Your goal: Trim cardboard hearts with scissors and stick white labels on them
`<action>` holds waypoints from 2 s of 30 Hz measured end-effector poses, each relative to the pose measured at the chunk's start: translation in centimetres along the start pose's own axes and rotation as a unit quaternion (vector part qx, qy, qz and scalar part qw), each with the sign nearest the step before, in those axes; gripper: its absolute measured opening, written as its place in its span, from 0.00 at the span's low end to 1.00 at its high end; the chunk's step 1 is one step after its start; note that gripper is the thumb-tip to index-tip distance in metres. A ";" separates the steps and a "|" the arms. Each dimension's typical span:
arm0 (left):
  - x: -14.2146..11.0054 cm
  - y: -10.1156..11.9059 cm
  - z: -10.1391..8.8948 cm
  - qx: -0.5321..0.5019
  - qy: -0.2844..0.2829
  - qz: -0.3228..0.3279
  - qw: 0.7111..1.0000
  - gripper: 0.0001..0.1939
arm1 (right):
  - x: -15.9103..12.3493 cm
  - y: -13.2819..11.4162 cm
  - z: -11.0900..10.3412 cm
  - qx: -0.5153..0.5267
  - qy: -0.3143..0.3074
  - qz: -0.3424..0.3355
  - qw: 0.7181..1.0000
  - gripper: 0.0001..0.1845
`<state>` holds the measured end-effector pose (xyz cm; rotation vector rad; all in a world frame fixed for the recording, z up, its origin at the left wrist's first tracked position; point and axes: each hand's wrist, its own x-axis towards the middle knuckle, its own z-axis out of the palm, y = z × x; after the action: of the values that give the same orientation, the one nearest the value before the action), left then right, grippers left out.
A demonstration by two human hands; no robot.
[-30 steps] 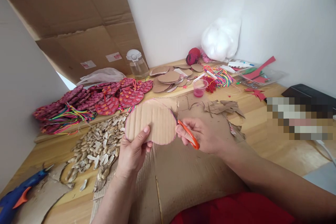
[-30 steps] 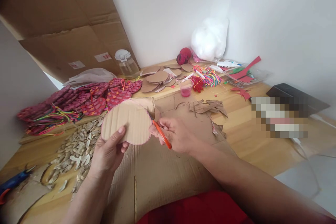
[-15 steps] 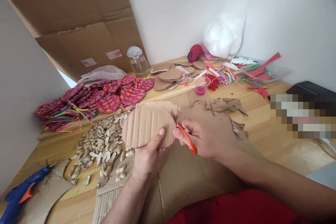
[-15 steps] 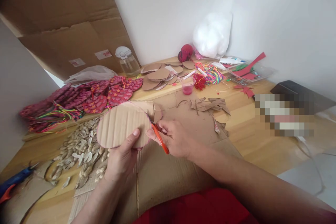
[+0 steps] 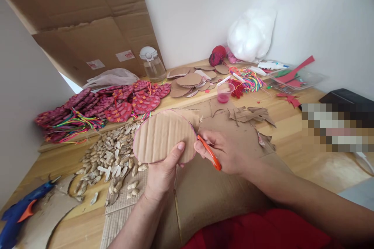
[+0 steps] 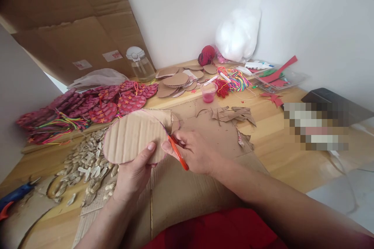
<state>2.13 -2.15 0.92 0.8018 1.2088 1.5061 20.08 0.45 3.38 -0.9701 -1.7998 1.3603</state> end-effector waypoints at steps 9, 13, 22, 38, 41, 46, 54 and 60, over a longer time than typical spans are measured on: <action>-0.1 0.3 0.3 -0.004 0.008 0.008 1.000 0.20 | -0.1 0.7 0.4 0.008 0.015 0.020 1.000 0.25; 0.0 0.3 0.3 -0.002 0.000 0.008 1.000 0.20 | -0.1 0.6 0.7 0.010 0.027 0.022 0.999 0.26; 0.1 0.2 0.1 -0.009 -0.012 0.013 1.000 0.17 | -0.3 0.5 0.8 0.009 0.039 0.026 0.999 0.26; 0.4 0.8 -0.5 0.038 -0.060 0.001 0.998 0.15 | -0.4 0.6 0.8 -0.003 0.042 0.033 0.999 0.24; 0.4 0.7 -0.6 0.041 -0.061 0.001 0.997 0.15 | -0.4 0.5 0.7 -0.020 0.046 0.032 0.998 0.25; 0.4 0.7 -0.6 0.037 -0.061 0.015 0.997 0.15 | -0.3 0.1 0.5 -0.013 0.032 0.033 0.999 0.26; 0.5 0.6 -0.8 0.064 -0.054 0.041 0.996 0.17 | -0.3 0.3 0.4 -0.021 0.022 0.026 0.999 0.27; 0.5 0.8 -0.5 0.036 -0.036 0.021 0.999 0.19 | -0.3 0.4 0.5 -0.011 0.032 0.023 0.999 0.25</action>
<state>1.24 -1.80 1.51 0.9265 1.2047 1.4636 19.87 0.01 2.89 -1.0624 -1.7580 1.3237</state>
